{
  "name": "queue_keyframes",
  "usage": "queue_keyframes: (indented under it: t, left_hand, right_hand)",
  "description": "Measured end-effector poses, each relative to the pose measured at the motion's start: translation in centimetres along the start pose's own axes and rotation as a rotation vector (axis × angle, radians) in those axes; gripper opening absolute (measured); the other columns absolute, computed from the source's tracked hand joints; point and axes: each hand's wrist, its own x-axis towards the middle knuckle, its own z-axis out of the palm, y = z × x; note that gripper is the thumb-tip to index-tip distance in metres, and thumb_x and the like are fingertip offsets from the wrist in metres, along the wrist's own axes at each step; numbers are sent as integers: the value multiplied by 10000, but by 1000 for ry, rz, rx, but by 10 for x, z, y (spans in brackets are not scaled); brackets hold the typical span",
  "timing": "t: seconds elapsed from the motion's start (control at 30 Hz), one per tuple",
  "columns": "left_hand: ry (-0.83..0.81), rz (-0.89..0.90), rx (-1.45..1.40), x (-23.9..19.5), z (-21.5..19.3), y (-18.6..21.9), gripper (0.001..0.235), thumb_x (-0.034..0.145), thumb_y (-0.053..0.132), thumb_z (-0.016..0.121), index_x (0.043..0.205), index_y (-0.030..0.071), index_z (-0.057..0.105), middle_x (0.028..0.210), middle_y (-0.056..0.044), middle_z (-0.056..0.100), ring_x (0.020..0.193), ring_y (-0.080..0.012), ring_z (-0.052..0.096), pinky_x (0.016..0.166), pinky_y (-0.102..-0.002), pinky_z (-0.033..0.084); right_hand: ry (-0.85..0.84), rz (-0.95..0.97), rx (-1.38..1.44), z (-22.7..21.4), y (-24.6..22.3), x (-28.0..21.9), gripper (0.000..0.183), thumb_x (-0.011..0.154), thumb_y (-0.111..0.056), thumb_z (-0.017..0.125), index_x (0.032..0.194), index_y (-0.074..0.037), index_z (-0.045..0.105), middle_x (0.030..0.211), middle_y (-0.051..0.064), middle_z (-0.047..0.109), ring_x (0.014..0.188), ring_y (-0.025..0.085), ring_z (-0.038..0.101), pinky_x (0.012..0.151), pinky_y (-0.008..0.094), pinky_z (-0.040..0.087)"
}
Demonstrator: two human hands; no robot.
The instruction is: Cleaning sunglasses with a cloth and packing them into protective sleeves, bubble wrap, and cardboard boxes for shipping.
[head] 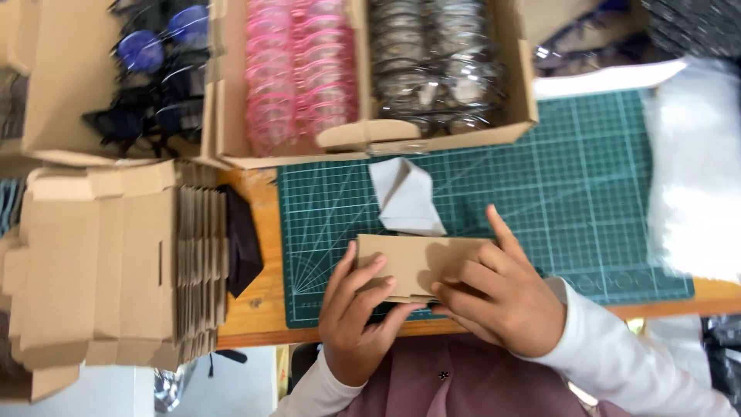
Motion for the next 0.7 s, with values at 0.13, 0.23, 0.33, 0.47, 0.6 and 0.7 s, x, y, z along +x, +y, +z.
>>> queue_keyframes:
  t: [0.13,0.23,0.33,0.47,0.6,0.7]
  left_hand:
    - [13,10,18,1,5,6,418,710,222,967,945,21,685,1106,-175,726,1100,-410,720,1077,-612,586]
    - [-12,64,6,5,6,13,406,735,187,941,982,8,674,1105,-186,723,1059,-353,735,1094,-645,577]
    - [-115,298,31,8,13,21,369,764,136,925,945,-23,645,994,-186,665,1022,-300,703,1022,-759,552]
    - [-114,372,-41,18,34,43,356,767,193,931,945,9,683,1053,-151,666,1005,-244,720,1018,-725,599]
    - [-411,488,41,44,47,74,273,890,222,852,1034,21,738,1188,-150,715,1204,-487,659,1038,-452,581]
    - [-531,702,170,59,54,81,340,1000,348,734,1236,105,701,1339,-120,669,1302,-479,582,1101,-613,457]
  right_hand:
    - [32,9,-37,-2,2,-5,122,1038,-137,553,984,-106,657,978,63,586,860,279,540,1050,633,422]
    - [125,-38,-73,-11,-1,-11,26,1025,-76,631,1010,-94,641,984,80,552,864,267,512,938,509,465]
    - [213,-55,-92,-31,-11,-25,135,1007,-35,663,897,-62,589,1022,139,566,976,345,589,882,549,510]
    - [306,135,0,-59,-27,-62,146,950,-54,749,913,-35,609,1003,138,620,1024,302,631,896,511,535]
    - [257,147,-179,-96,-30,-101,119,960,-26,725,888,-29,630,1016,121,661,1011,381,653,825,561,531]
    - [259,217,-270,-105,-27,-137,117,954,-27,746,979,-29,632,1062,128,668,1029,381,668,843,547,536]
